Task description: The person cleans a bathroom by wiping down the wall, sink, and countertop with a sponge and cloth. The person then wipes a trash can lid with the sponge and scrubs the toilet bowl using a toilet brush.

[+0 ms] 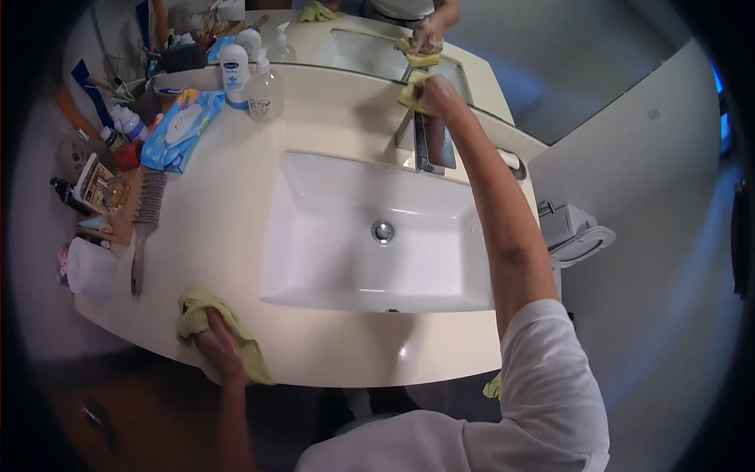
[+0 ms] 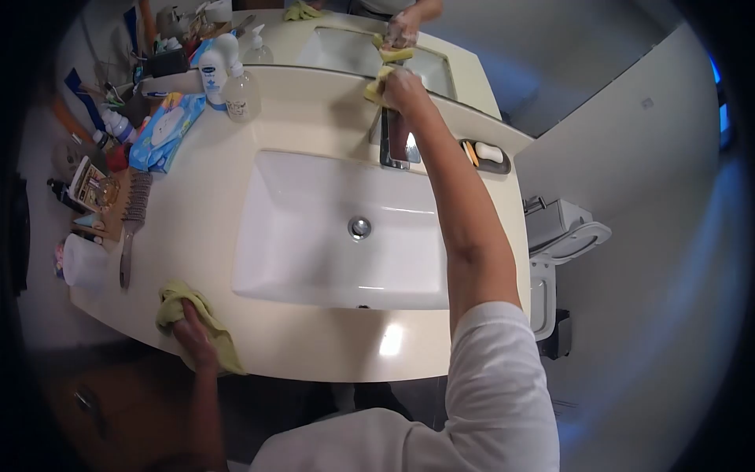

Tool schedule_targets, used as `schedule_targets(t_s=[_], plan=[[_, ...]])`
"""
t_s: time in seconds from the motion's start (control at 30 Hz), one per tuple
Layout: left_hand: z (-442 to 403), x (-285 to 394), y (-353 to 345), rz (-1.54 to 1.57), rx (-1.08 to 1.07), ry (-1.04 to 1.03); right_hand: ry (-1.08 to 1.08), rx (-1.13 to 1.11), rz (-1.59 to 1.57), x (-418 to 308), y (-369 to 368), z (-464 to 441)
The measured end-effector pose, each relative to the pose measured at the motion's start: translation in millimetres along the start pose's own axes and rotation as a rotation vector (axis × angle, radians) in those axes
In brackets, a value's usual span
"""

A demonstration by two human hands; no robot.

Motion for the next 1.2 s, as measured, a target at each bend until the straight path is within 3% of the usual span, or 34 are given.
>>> schedule_targets(t_s=[0.03,0.1,0.23,0.3,0.33,0.37,0.4,0.5,0.53,0.57,0.6,0.63,0.7,0.73,0.8,0.87,0.93,0.97,1.03,1.13,1.2], plan=[[2.6,-5.2,2.0,-0.007,-0.006,0.005,-0.002,-0.010,-0.004,-0.9,1.9,7.5],[1.2,-29.2,2.3,-0.025,-0.085,0.204,-0.029,-0.016,-0.079,-8.6,22.0,40.0],[0.1,-14.8,0.2,0.046,-0.066,0.198,0.168,0.189,-0.173,-44.5,68.5,132.6],[3.6,-23.5,1.2,0.005,-0.104,0.196,-0.073,-0.114,-0.239,-16.6,44.6,94.8],[3.7,-16.3,1.5,0.003,-0.098,0.202,-0.004,-0.061,-0.113,-1.2,30.4,65.4],[0.5,-0.8,0.7,0.024,-0.103,0.181,-0.042,-0.097,-0.198,21.5,12.0,36.4],[0.7,8.1,0.8,0.042,-0.109,0.161,0.024,0.005,-0.205,41.4,-6.7,14.2],[1.8,-18.0,1.2,-0.035,-0.082,0.160,0.153,0.066,-0.088,34.7,4.1,29.9],[1.3,-12.4,0.4,-0.032,-0.087,0.160,0.332,0.101,-0.116,14.9,23.1,60.3],[0.7,-3.4,0.3,-0.002,-0.079,0.170,0.204,-0.030,-0.108,2.6,30.8,91.0],[0.7,1.3,-0.2,0.029,-0.066,0.184,0.300,0.036,-0.075,-15.2,46.3,124.1],[1.0,-2.1,0.1,0.030,-0.065,0.187,0.110,-0.069,-0.140,-29.2,65.3,138.7],[1.7,-11.4,0.7,-0.070,-0.078,0.158,0.192,-0.025,-0.135,-12.8,46.5,121.7],[1.3,-10.2,-0.2,-0.072,-0.083,0.158,0.134,-0.025,-0.126,-2.5,38.5,97.2],[-1.1,3.8,1.0,-0.119,-0.033,-0.032,0.076,0.025,-0.128,22.5,13.7,36.8],[1.5,-6.8,2.0,-0.121,-0.033,0.015,0.078,0.068,-0.144,30.0,-1.3,21.4],[-1.1,-6.4,0.6,-0.116,-0.055,0.042,-0.007,-0.146,-0.058,28.9,1.0,40.1],[-1.4,-1.7,0.6,-0.087,-0.045,0.058,0.162,-0.003,-0.082,7.6,25.8,73.4],[-2.2,4.4,0.1,-0.056,-0.031,0.074,0.258,0.175,-0.100,-23.1,52.4,129.9],[-0.6,-2.9,0.9,0.007,-0.043,0.130,0.205,0.065,-0.091,-9.4,37.0,105.4],[1.8,-26.8,2.8,-0.135,-0.070,0.121,0.092,-0.039,-0.051,14.6,15.4,46.4]])
Point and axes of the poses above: each hand's wrist, its own z-axis away from the middle knuckle, its own y-axis out of the back of the hand, x = y × z, the point moved 5 cm from there along -z, towards the middle knuckle, and after that the axes turned 6 degrees about z, right-handed, at the moved point
